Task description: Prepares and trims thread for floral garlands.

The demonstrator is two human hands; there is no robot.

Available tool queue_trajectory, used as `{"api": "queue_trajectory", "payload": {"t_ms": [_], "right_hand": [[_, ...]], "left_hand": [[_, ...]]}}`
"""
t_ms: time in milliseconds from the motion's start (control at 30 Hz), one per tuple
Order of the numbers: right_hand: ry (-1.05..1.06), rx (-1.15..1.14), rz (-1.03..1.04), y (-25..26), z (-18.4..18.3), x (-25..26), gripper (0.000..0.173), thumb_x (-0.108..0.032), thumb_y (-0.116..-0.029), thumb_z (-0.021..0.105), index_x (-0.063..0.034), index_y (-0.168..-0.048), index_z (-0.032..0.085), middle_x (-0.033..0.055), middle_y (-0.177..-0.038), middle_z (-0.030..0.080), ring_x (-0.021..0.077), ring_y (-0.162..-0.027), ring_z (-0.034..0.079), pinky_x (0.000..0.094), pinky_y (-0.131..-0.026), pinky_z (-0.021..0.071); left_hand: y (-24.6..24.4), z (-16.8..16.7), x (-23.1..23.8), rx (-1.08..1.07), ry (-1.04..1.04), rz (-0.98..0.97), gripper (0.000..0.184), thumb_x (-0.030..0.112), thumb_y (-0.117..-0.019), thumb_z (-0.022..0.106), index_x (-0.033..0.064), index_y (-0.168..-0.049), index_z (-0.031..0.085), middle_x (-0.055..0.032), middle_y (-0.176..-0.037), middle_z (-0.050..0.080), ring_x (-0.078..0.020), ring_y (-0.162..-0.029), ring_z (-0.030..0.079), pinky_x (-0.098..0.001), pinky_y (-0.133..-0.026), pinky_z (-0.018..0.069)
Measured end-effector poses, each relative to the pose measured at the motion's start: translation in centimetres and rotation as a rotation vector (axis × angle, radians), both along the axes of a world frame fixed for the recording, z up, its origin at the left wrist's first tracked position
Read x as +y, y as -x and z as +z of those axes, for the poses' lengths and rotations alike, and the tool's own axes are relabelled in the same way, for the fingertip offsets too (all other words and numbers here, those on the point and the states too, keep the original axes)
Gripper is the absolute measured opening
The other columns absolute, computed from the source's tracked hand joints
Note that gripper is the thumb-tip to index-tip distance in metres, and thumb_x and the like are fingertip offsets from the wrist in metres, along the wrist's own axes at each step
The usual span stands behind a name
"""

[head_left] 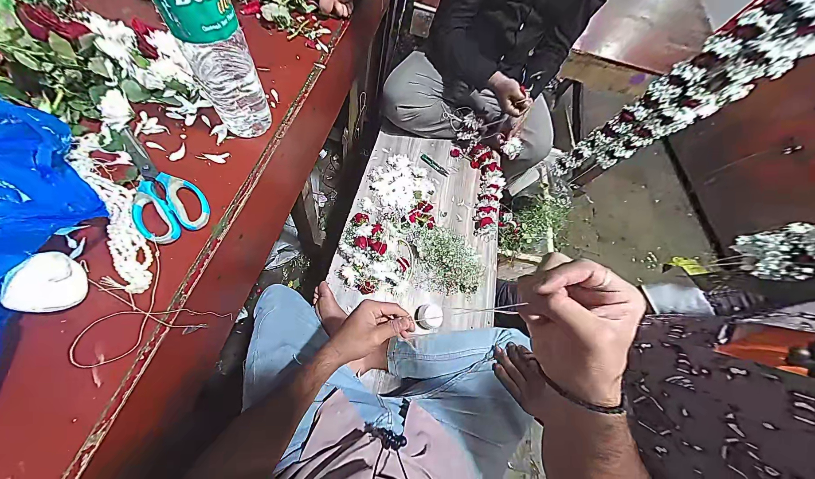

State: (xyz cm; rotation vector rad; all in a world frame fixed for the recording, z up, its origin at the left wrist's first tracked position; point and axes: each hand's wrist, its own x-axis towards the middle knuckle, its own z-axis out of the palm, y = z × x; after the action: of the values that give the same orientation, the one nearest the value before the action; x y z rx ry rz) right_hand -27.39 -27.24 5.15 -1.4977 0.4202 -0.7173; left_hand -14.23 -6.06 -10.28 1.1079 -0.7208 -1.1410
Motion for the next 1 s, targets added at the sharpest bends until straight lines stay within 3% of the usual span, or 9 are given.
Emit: {"api": "queue_trajectory", "payload": {"t_ms": [200, 500, 633, 700, 767, 833, 900, 933, 1000], "right_hand": [[0.061, -0.2, -0.071, 0.3, 0.9, 0.3, 0.012, -0.004, -0.0846, 0.066, -0.0151, -0.083, 0.07, -0.0037, -0.067, 0.056, 0.0051, -0.049, 0.049, 0.0212, -0.045, 0.0431], [0.044, -0.275, -0.195, 1.5, 1.2, -1.4, 0.016, -0.003, -0.0828, 0.06, -0.0174, -0.081, 0.066, -0.0048, -0.068, 0.057, 0.0068, -0.051, 0.051, 0.0232, -0.047, 0.047], [0.008, -0.2, -0.477, 0.0, 4.5, 0.1, 0.021, 0.001, -0.0765, 0.047, -0.0171, -0.066, 0.051, -0.004, -0.052, 0.048, 0.0065, -0.04, 0.044, 0.0192, -0.038, 0.0388], [-0.018, -0.253, -0.415, 2.3, 2.1, -1.5, 0.019, 0.0, -0.0773, 0.05, -0.0171, -0.068, 0.052, -0.004, -0.057, 0.05, 0.0068, -0.046, 0.048, 0.021, -0.043, 0.0434], [-0.045, -0.249, -0.226, 6.2, -2.4, -4.5, 0.016, -0.003, -0.0871, 0.055, -0.0163, -0.08, 0.061, -0.0046, -0.072, 0.057, 0.0071, -0.061, 0.056, 0.0251, -0.058, 0.0503], [0.007, -0.002, -0.246, 6.2, -3.1, -5.9, 0.014, -0.004, -0.0871, 0.061, -0.016, -0.089, 0.068, -0.0048, -0.076, 0.063, 0.0045, -0.058, 0.056, 0.0214, -0.052, 0.0498], [0.237, 0.543, -0.262, 6.3, -4.4, -6.4, 0.012, -0.015, -0.0919, 0.068, -0.0123, -0.104, 0.07, 0.0001, -0.086, 0.068, 0.0094, -0.061, 0.058, 0.0275, -0.052, 0.0504], [0.373, 0.831, -0.204, 6.3, -5.8, -6.3, 0.025, -0.026, -0.0938, 0.07, -0.0081, -0.111, 0.07, 0.0077, -0.094, 0.07, 0.0203, -0.075, 0.065, 0.0422, -0.065, 0.0552], [0.56, 1.148, -0.033, 6.1, -9.5, -4.5, 0.049, -0.044, -0.0916, 0.071, -0.0044, -0.12, 0.071, 0.0237, -0.114, 0.069, 0.0456, -0.105, 0.064, 0.0727, -0.085, 0.0476]], "left_hand": [[-0.8, 1.2, -0.5, -0.061, -0.047, -0.013, 0.022, 0.011, -0.1032, 0.058, -0.0048, -0.101, 0.073, -0.0057, -0.092, 0.075, -0.0084, -0.085, 0.071, -0.0275, -0.082, 0.0599], [-3.4, 0.4, 0.8, -0.239, -0.131, 0.05, 0.023, 0.017, -0.1025, 0.061, -0.0008, -0.1, 0.076, -0.0055, -0.093, 0.077, -0.0099, -0.09, 0.073, -0.0302, -0.086, 0.0603], [-3.9, -0.6, 1.6, -0.303, -0.181, 0.092, 0.023, 0.017, -0.1023, 0.061, 0.0014, -0.099, 0.077, -0.0034, -0.092, 0.077, -0.009, -0.088, 0.073, -0.0305, -0.086, 0.0604], [-4.1, -1.2, 2.0, -0.328, -0.196, 0.111, 0.022, 0.017, -0.1019, 0.062, 0.0025, -0.098, 0.078, -0.0023, -0.091, 0.077, -0.0082, -0.088, 0.073, -0.0307, -0.088, 0.0593], [-4.1, -1.4, 2.4, -0.312, -0.208, 0.124, 0.022, 0.016, -0.1017, 0.062, 0.0017, -0.098, 0.078, -0.0033, -0.092, 0.078, -0.0096, -0.09, 0.074, -0.0324, -0.091, 0.0589], [-4.4, -0.6, 2.6, -0.243, -0.245, 0.138, 0.022, 0.014, -0.1021, 0.061, -0.0006, -0.1, 0.077, -0.0056, -0.094, 0.078, -0.0112, -0.09, 0.074, -0.0322, -0.09, 0.0597], [-4.9, 1.1, 2.7, -0.137, -0.297, 0.156, 0.021, 0.011, -0.1031, 0.057, -0.0011, -0.101, 0.075, -0.0052, -0.091, 0.076, -0.0078, -0.08, 0.07, -0.0257, -0.075, 0.058], [-5.1, 1.9, 2.7, -0.09, -0.322, 0.162, 0.022, 0.012, -0.1037, 0.056, -0.0003, -0.101, 0.074, -0.0035, -0.088, 0.075, -0.004, -0.07, 0.065, -0.0215, -0.063, 0.0515], [-5.4, 3.3, 2.6, -0.018, -0.351, 0.144, 0.023, 0.012, -0.1042, 0.055, 0.0007, -0.1, 0.074, -0.0011, -0.081, 0.074, 0.0009, -0.056, 0.052, -0.0178, -0.05, 0.0389]]}}
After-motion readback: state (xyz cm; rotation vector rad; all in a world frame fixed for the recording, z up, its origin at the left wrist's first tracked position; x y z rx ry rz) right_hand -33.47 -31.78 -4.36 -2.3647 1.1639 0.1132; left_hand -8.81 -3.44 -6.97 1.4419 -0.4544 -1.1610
